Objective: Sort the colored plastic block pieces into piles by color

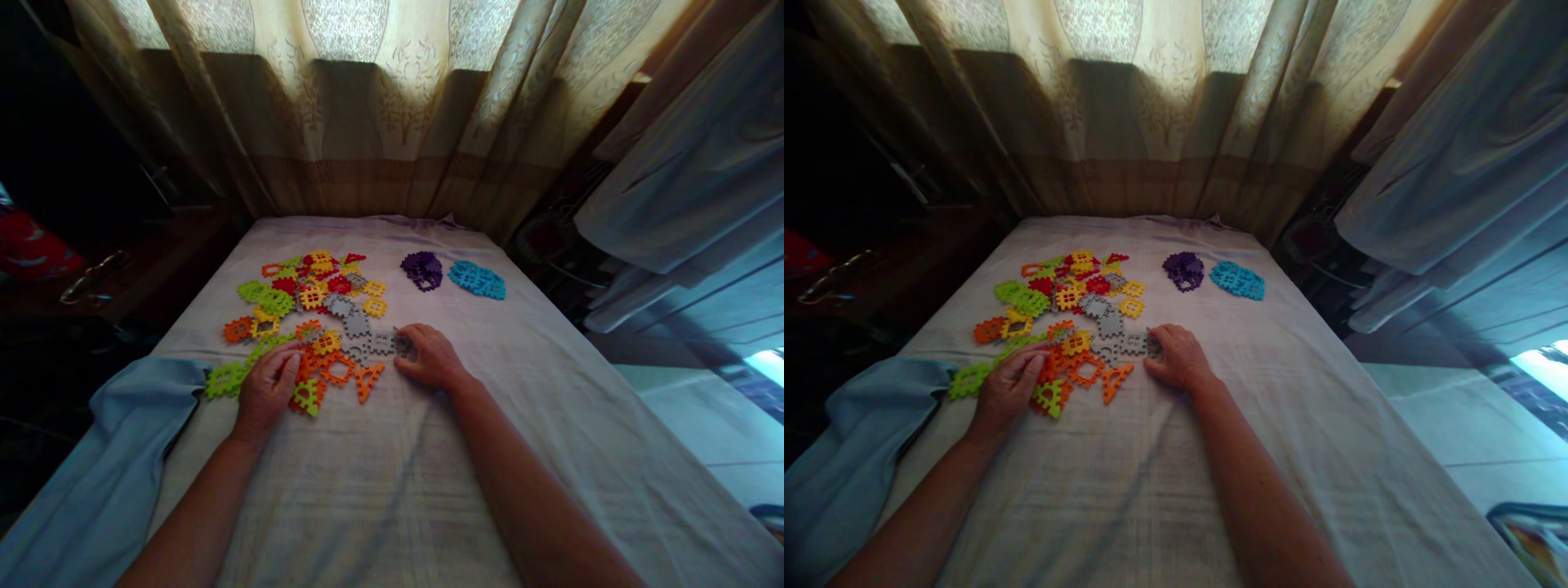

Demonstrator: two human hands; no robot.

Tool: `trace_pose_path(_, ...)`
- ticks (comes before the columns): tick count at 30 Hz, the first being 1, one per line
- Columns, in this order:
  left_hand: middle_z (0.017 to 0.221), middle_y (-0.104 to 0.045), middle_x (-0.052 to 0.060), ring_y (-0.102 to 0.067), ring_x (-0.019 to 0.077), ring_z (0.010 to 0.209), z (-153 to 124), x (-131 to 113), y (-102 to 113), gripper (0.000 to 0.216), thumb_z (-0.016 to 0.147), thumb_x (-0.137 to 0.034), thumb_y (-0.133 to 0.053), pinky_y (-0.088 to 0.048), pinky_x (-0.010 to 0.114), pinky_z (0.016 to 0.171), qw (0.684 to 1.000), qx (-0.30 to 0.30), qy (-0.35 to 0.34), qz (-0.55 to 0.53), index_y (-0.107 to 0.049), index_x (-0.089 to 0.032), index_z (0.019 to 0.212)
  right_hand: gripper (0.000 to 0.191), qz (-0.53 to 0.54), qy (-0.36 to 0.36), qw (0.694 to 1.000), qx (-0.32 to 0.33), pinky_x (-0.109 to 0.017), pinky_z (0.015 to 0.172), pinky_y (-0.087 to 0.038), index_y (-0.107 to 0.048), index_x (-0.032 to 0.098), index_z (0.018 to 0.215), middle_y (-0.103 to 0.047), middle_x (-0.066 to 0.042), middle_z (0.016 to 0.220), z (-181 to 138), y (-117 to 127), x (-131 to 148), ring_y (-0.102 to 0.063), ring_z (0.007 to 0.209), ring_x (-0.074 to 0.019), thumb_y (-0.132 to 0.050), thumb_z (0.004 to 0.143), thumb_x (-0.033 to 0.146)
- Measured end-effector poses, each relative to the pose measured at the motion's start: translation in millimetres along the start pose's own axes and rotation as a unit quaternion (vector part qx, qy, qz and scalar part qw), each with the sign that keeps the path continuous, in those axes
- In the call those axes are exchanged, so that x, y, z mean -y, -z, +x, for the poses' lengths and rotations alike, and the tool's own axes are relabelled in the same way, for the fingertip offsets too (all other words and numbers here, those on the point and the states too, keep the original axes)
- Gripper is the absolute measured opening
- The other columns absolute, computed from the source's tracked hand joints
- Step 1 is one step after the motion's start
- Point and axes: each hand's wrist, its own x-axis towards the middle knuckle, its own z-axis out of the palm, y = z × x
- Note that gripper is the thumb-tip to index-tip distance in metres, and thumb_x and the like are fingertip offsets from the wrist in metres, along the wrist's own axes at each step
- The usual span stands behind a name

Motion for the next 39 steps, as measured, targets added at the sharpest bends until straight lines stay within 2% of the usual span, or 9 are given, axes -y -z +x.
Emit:
trace_pose_path(6, 0.115, -0.074, 0.007, -0.068, 0.0221, 0.109, -0.4, -3.5, 0.3, 0.033, 0.094, -0.042, -0.048, -0.050, 0.041, 0.104, 0.999, 0.003, -0.050, 0.012, -0.073, -0.021, 0.096, 0.043, 0.064, 0.039, 0.992, -0.096, -0.036, 0.095, -0.052, -0.066, 0.021, 0.110, -0.064, -0.010, 0.117, 3.3, -7.2, -14.3, -0.062, 0.107, -0.0225, -0.056, 0.070, 0.011)
trace_pose_path(9, 0.115, -0.074, 0.008, -0.067, 0.0230, 0.112, -0.6, -5.7, 0.5, 0.031, 0.094, -0.041, -0.049, -0.049, 0.043, 0.106, 0.996, 0.014, -0.082, 0.019, -0.073, -0.021, 0.096, 0.039, 0.061, -0.011, 0.986, -0.154, -0.037, 0.093, -0.053, -0.069, 0.021, 0.103, -0.065, -0.010, 0.110, 3.8, -6.2, -33.0, -0.064, 0.103, -0.0233, -0.053, 0.070, 0.009)
trace_pose_path(13, 0.115, -0.074, 0.008, -0.068, 0.0219, 0.110, -0.5, -4.5, -0.7, 0.032, 0.095, -0.040, -0.048, -0.050, 0.041, 0.104, 0.998, 0.007, -0.063, 0.010, -0.073, -0.021, 0.096, 0.038, 0.038, -0.108, 0.974, -0.196, -0.040, 0.090, -0.055, -0.070, 0.020, 0.103, -0.067, -0.011, 0.108, -1.1, -0.9, -66.6, -0.064, 0.099, -0.0250, -0.051, 0.071, 0.011)
trace_pose_path(17, 0.115, -0.074, 0.009, -0.068, 0.0223, 0.109, -0.1, -3.4, -1.8, 0.033, 0.095, -0.041, -0.048, -0.051, 0.040, 0.104, 0.998, 0.010, -0.055, 0.004, -0.073, -0.020, 0.095, 0.041, -0.024, -0.164, 0.959, -0.229, -0.049, 0.099, -0.048, -0.070, 0.017, 0.113, -0.066, -0.016, 0.119, -4.0, 1.9, -76.8, -0.060, 0.113, -0.0308, -0.054, 0.075, 0.016)
trace_pose_path(20, 0.114, -0.074, 0.007, -0.068, 0.0223, 0.109, 0.1, -3.4, -1.8, 0.033, 0.095, -0.041, -0.048, -0.050, 0.040, 0.104, 0.998, 0.020, -0.054, 0.007, -0.073, -0.021, 0.096, 0.036, -0.052, -0.151, 0.963, -0.217, -0.053, 0.101, -0.044, -0.071, 0.018, 0.113, -0.066, -0.016, 0.125, -1.2, -0.8, -57.5, -0.056, 0.119, -0.0330, -0.056, 0.080, 0.021)
trace_pose_path(26, 0.111, -0.075, 0.006, -0.068, 0.0237, 0.106, -0.3, -1.2, -2.7, 0.033, 0.094, -0.043, -0.048, -0.051, 0.042, 0.102, 0.997, 0.044, -0.062, 0.023, -0.073, -0.022, 0.095, 0.032, -0.010, 0.011, 0.997, -0.075, -0.049, 0.105, -0.042, -0.070, 0.023, 0.116, -0.066, -0.012, 0.131, 5.6, -16.8, 0.9, -0.056, 0.124, -0.0292, -0.062, 0.086, 0.028)
trace_pose_path(30, 0.109, -0.075, 0.006, -0.068, 0.0234, 0.105, -0.2, -1.7, -3.7, 0.032, 0.095, -0.041, -0.047, -0.050, 0.042, 0.101, 0.996, 0.048, -0.066, 0.030, -0.073, -0.022, 0.095, 0.034, 0.005, 0.020, 1.000, -0.016, -0.049, 0.103, -0.043, -0.069, 0.023, 0.118, -0.067, -0.012, 0.128, 3.9, -22.7, 13.8, -0.058, 0.121, -0.0289, -0.066, 0.085, 0.030)
trace_pose_path(35, 0.102, -0.073, 0.007, -0.067, 0.0242, 0.098, -0.3, -3.8, -4.5, 0.031, 0.093, -0.041, -0.048, -0.052, 0.042, 0.092, 0.994, 0.048, -0.070, 0.067, -0.072, -0.021, 0.095, 0.032, 0.004, 0.024, 0.998, -0.051, -0.045, 0.099, -0.045, -0.070, 0.021, 0.113, -0.071, -0.012, 0.119, 4.0, -21.7, 8.3, -0.062, 0.112, -0.0277, -0.068, 0.082, 0.030)
trace_pose_path(39, 0.095, -0.072, 0.006, -0.066, 0.0232, 0.090, -1.3, -4.9, -4.5, 0.031, 0.093, -0.040, -0.049, -0.052, 0.041, 0.086, 0.991, 0.045, -0.080, 0.096, -0.073, -0.021, 0.094, 0.031, -0.024, -0.013, 0.992, -0.125, -0.043, 0.098, -0.044, -0.069, 0.021, 0.112, -0.072, -0.012, 0.115, 5.7, -10.6, -13.1, -0.063, 0.109, -0.0274, -0.064, 0.084, 0.032)
